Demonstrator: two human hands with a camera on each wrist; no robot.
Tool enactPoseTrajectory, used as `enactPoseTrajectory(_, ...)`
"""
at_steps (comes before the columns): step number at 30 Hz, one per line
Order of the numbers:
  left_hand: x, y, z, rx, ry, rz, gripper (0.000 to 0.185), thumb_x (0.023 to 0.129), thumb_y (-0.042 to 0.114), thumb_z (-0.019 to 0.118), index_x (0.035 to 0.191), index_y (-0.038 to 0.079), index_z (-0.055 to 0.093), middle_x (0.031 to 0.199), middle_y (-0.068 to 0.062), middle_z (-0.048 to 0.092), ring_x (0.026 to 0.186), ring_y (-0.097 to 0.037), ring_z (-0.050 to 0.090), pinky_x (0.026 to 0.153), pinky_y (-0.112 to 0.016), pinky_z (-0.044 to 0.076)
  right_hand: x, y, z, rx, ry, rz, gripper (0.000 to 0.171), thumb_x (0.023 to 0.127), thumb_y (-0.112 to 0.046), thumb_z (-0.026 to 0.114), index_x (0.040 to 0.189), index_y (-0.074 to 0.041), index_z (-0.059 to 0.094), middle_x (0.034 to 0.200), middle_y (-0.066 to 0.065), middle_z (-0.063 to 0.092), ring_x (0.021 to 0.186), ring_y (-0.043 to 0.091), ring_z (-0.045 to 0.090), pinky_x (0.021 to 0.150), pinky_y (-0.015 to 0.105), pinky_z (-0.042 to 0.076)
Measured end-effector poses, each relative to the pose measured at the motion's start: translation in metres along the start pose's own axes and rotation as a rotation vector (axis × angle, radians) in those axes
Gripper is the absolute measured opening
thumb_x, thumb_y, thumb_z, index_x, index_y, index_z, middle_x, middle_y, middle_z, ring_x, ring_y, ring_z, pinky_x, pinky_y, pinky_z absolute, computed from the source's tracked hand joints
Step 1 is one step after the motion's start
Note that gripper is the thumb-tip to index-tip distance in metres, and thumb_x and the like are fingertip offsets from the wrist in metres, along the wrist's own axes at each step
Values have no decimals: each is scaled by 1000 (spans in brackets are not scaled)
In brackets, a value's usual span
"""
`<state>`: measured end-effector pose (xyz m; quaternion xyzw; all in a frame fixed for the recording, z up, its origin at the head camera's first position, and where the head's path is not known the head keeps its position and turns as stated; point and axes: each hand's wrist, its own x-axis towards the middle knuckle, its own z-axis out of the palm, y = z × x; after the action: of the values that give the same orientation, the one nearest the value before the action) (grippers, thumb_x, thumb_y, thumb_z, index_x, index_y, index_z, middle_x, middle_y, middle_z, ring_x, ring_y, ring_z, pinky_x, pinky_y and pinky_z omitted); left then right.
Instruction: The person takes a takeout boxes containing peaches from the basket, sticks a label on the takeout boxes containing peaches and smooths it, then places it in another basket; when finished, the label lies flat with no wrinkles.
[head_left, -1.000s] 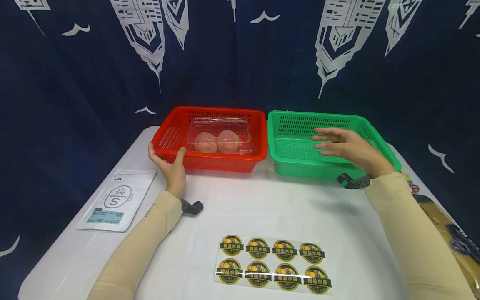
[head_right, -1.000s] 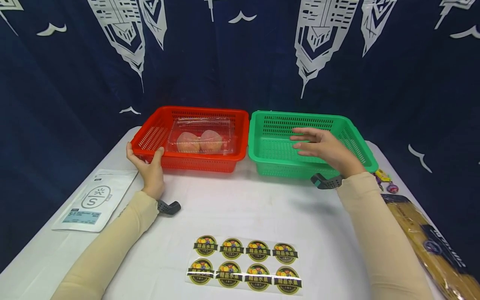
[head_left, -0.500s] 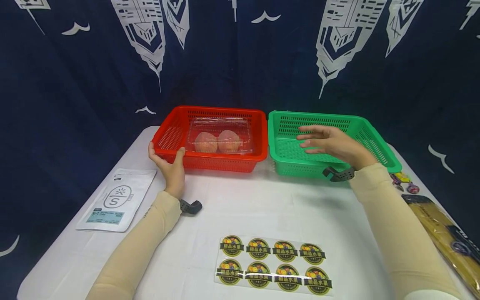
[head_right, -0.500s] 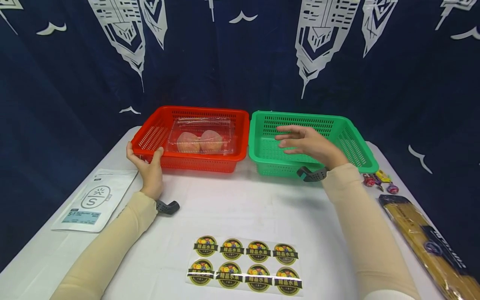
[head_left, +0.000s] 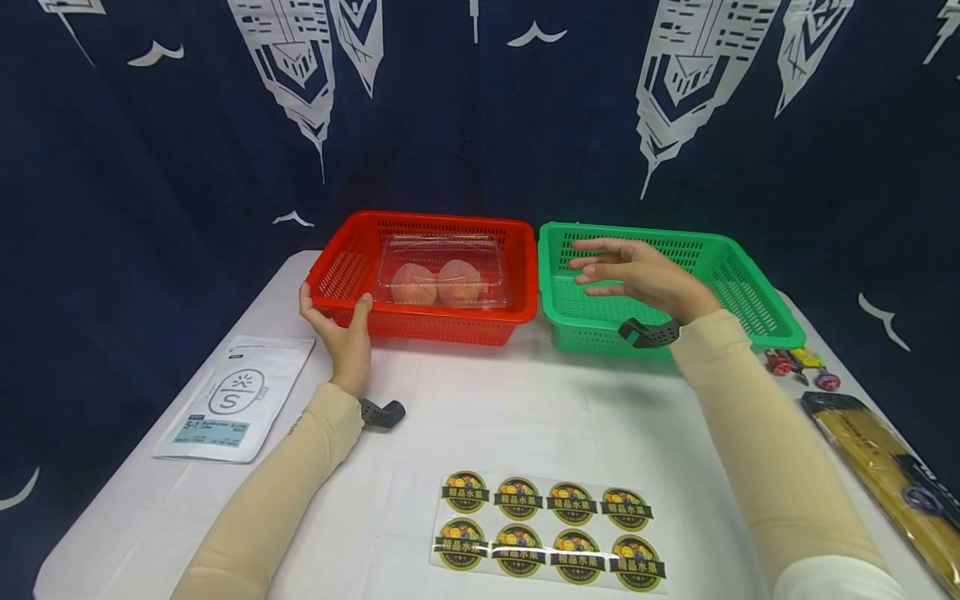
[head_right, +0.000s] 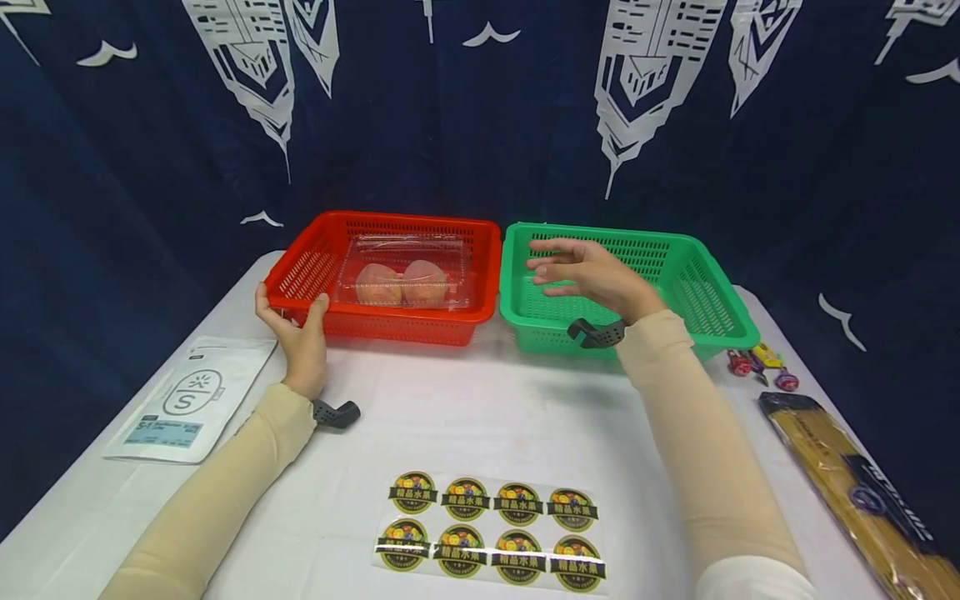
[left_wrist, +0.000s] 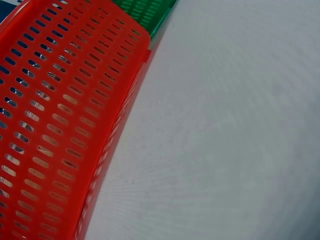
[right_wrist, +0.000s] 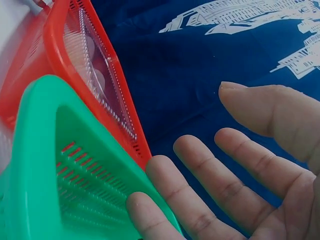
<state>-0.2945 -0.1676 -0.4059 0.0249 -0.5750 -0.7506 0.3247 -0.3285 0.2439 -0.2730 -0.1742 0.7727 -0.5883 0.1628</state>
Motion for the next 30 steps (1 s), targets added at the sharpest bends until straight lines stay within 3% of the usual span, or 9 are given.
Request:
enactPoseTrajectory(4,0,0,0,-6,-4,5,93,102,13,70,169,23,7,172,-5,20,158,-22,26,125,-33,36,10,-1,5,4,10,12,59,108,-5,63,163,-2,42,144,6,66,118,17,72,109,44,56)
enactPoseTrajectory(12,0,-1,0,15,-9,-12,94,102,17,71,170,23,7,172,-7,20,158,-22,25,125,-34,38,29,-1,15,66,18,-15,56,110,-6,59,163,-1,41,143,6,66,123,24,71,104,39,59)
enactPoseTrajectory(20,0,-2,-1,9,-14,-15,96,102,15,71,170,24,5,173,-5,19,159,-24,24,124,-37,40,47,1,28,115,31,-27,58,111,-14,61,163,1,41,158,24,52,123,27,69,104,38,59)
enactPoseTrajectory(25,0,-1,-1,16,-15,-33,97,101,15,72,170,26,4,173,-3,18,159,-22,23,123,-36,42,59,4,37,119,61,-21,55,112,-16,59,161,0,44,143,14,63,123,31,67,101,35,60)
enactPoseTrajectory(30,0,0,-3,20,-18,-36,97,102,16,72,170,27,5,173,-4,18,159,-23,23,122,-37,44,71,4,48,141,101,-3,52,113,-17,56,161,0,44,130,5,67,114,20,70,99,33,61)
